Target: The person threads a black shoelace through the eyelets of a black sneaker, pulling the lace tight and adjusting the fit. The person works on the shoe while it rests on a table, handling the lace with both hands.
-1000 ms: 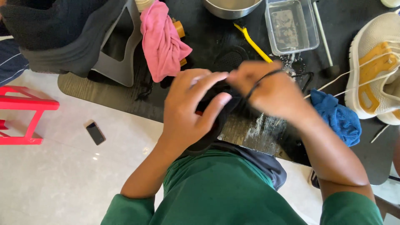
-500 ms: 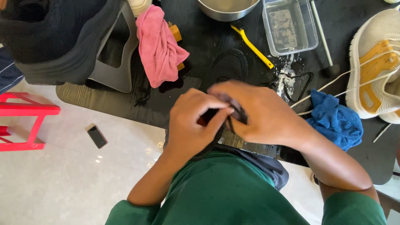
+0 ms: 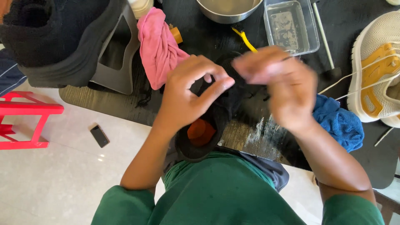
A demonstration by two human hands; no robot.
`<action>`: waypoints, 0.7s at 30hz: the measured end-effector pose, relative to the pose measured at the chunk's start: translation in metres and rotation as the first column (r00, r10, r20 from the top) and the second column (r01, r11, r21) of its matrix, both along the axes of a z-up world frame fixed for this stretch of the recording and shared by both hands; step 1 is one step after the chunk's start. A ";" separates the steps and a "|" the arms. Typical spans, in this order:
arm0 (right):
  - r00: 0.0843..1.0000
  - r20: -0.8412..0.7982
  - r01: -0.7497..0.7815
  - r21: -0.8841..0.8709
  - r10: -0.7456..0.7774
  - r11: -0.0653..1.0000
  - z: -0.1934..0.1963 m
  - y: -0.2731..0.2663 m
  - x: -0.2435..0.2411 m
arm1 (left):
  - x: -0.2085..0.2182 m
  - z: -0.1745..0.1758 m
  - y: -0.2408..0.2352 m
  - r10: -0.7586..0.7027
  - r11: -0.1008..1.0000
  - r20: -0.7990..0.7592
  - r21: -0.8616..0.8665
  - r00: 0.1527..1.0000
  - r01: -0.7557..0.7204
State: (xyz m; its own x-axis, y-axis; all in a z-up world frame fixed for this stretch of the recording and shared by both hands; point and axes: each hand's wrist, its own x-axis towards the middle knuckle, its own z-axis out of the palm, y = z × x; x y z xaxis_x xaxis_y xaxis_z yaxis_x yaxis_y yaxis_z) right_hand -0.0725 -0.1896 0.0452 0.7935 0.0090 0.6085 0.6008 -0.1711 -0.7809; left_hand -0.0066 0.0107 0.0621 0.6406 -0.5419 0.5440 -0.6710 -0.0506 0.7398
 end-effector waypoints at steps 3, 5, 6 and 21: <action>0.982 -0.004 0.190 0.085 -0.190 0.978 -0.008 -0.019 -0.002 | 0.021 -0.019 0.005 0.071 0.971 0.166 0.213 0.984 -0.106; 0.970 -0.024 0.243 0.100 -0.241 0.965 -0.008 -0.022 -0.003 | 0.032 -0.036 0.008 0.086 0.918 0.088 0.381 0.992 -0.114; 0.955 -0.045 0.296 0.113 -0.292 0.949 -0.008 -0.023 -0.003 | 0.037 -0.045 0.010 0.111 0.838 0.012 0.537 0.994 -0.100; 0.986 -0.125 0.005 -0.654 -0.115 0.756 0.032 -0.018 0.007 | 0.023 -0.041 0.023 -0.449 0.813 -0.227 0.299 0.864 0.500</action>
